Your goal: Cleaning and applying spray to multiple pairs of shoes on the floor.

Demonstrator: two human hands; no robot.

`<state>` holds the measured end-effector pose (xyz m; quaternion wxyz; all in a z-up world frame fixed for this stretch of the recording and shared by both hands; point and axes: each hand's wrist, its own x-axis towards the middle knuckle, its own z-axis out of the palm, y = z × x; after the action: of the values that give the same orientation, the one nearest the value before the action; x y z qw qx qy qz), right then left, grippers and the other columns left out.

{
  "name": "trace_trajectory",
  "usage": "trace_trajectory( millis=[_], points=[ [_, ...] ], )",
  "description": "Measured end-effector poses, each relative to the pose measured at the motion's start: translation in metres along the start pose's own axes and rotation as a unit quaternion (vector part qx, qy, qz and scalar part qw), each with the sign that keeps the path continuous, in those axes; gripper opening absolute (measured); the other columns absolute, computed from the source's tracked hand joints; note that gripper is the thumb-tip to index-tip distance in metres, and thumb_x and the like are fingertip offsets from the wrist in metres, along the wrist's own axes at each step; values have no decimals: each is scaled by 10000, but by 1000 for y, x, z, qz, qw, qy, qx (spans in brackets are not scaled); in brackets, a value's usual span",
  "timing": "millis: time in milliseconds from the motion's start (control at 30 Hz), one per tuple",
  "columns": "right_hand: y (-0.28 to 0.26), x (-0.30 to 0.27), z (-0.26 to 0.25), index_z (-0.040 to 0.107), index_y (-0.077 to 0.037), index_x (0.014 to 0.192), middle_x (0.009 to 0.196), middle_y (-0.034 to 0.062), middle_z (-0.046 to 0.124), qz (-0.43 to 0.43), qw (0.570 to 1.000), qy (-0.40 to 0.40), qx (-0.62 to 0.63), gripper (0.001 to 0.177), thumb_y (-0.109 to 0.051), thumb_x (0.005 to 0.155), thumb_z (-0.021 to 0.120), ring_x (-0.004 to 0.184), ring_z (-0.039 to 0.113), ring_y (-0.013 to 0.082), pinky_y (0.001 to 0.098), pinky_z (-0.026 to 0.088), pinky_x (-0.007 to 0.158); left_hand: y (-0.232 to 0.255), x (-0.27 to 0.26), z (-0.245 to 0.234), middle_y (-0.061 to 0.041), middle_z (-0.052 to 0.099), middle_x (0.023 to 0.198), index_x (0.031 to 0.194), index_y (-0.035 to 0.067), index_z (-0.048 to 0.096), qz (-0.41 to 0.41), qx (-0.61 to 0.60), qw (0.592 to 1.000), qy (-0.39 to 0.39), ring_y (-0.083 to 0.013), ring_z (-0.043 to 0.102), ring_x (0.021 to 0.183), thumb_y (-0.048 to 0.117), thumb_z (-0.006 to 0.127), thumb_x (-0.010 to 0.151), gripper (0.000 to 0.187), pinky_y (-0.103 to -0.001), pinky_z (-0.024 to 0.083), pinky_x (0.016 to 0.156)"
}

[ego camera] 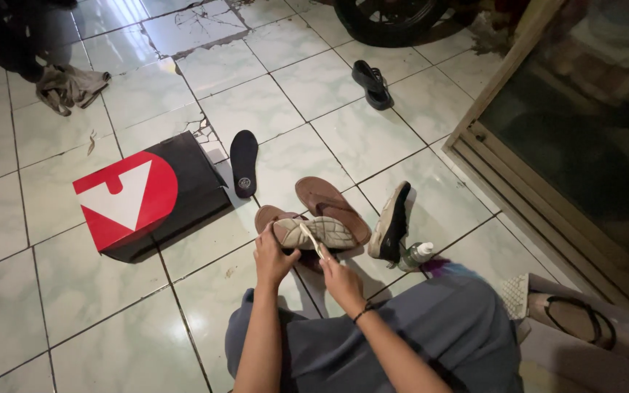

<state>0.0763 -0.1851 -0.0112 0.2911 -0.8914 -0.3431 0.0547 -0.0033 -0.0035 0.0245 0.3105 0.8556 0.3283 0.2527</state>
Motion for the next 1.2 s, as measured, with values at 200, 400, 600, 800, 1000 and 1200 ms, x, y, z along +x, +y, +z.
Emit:
trace_trajectory(
  millis=[200,400,600,800,1000,1200],
  points=[
    [2,17,-6,466,-344,1524,696,200,683,93,992,-66,-46,496,-440,1039,429,624,662,419,543,506,559,-7,-4,11,-164,567,1349,1441,25,443,34,18,999,31,-373,503,1283,311,860,594,987,-504,451,1012],
    [12,-7,30,433,-271,1531,729,222,698,90,994,-56,42,520,-422,1033,452,663,674,448,563,507,585,-22,-1,19,-158,577,1361,1435,29,456,41,37,998,16,-367,510,1277,308,874,572,998,-503,449,1002],
    [-1,-9,41,481,-306,1510,728,254,673,90,993,-68,30,495,-419,1028,501,685,658,471,582,503,614,-19,-1,15,-135,602,1314,1398,69,502,38,31,999,6,-353,531,1257,278,883,561,942,-494,466,995],
    [-11,-4,-22,421,-325,1559,664,242,659,89,988,-130,-6,514,-415,1054,461,608,653,446,553,481,571,-17,-4,27,-112,624,1277,1358,81,537,23,50,998,-8,-331,550,1254,320,891,608,862,-498,468,985],
    [21,-10,12,469,-314,1530,826,211,713,90,993,-44,66,498,-432,1046,463,749,678,438,549,507,645,3,-8,25,-98,620,1276,1357,112,534,38,83,996,-9,-328,546,1226,498,896,642,889,-509,458,954],
    [-5,-31,-13,524,-322,1487,951,209,724,102,988,-76,85,494,-440,1007,507,881,689,430,526,535,759,-2,-15,24,-106,585,1300,1372,141,533,88,111,990,-15,-335,532,1230,478,875,617,894,-507,457,945]
  ],
)
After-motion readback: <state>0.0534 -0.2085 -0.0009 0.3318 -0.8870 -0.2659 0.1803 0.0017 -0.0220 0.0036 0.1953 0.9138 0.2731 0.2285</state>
